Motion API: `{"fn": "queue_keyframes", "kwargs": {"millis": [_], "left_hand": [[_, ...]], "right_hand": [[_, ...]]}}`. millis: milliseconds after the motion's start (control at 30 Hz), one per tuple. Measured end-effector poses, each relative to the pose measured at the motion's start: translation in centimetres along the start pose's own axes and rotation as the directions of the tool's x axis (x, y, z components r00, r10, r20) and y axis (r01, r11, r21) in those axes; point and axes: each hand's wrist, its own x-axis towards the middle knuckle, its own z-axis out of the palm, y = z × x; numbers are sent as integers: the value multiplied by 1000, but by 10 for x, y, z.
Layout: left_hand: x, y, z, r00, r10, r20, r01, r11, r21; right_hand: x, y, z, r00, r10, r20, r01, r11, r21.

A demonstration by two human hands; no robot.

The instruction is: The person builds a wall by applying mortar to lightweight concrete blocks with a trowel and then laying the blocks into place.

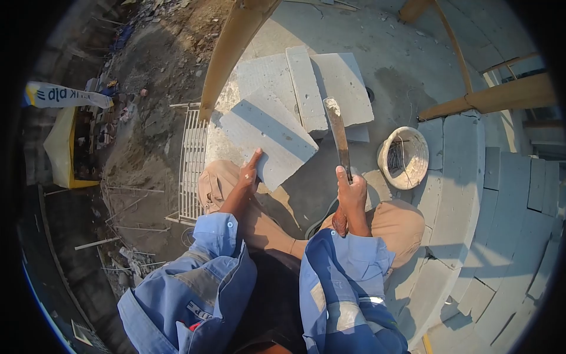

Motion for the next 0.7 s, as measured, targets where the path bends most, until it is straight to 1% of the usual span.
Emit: {"fn": "queue_keyframes", "kwargs": {"millis": [67,100,167,200,267,300,333,400,433,467,533,600,633,700], "left_hand": [[-3,13,-4,999,12,48,-17,993,118],[-17,24,6,998,7,60,-15,992,123],[-62,57,20,991,133,-15,-128,973,191],[-72,66,16,991,135,-21,-128,971,202],[-90,84,9,974,228,19,-221,918,330],[-102,99,6,970,229,77,-241,895,376],[-107,113,6,969,231,87,-247,893,377],[-111,137,-1,972,151,181,-232,750,619],[-105,146,-4,952,163,260,-292,742,604],[-97,159,-4,951,165,261,-294,741,603],[-76,188,0,921,14,390,-338,525,781],[-53,210,13,895,-94,436,-374,375,848],[-37,220,19,898,-152,413,-367,262,893],[2,234,18,864,-256,433,-372,253,893]], "right_hand": [[1,0,-2,997,-74,-14,73,995,-65],[5,3,-6,997,-73,-27,71,995,-64],[8,15,-8,989,-149,-22,148,988,-38],[5,14,-6,990,-142,-19,142,990,-28],[3,7,-9,992,-72,-102,53,983,-177],[3,4,-11,991,-74,-109,55,984,-171],[4,-1,-12,989,-101,-106,87,987,-133],[1,-7,-12,984,-149,-95,144,988,-62],[1,-9,-13,984,-151,-99,146,987,-61],[2,-10,-15,984,-154,-91,151,988,-36],[-1,-16,-14,983,-164,-79,163,987,-9],[-6,-26,-13,988,-139,-65,144,985,95],[-6,-26,-12,988,-144,-62,149,984,94],[-6,-24,-10,994,-110,-6,110,982,152]]}}
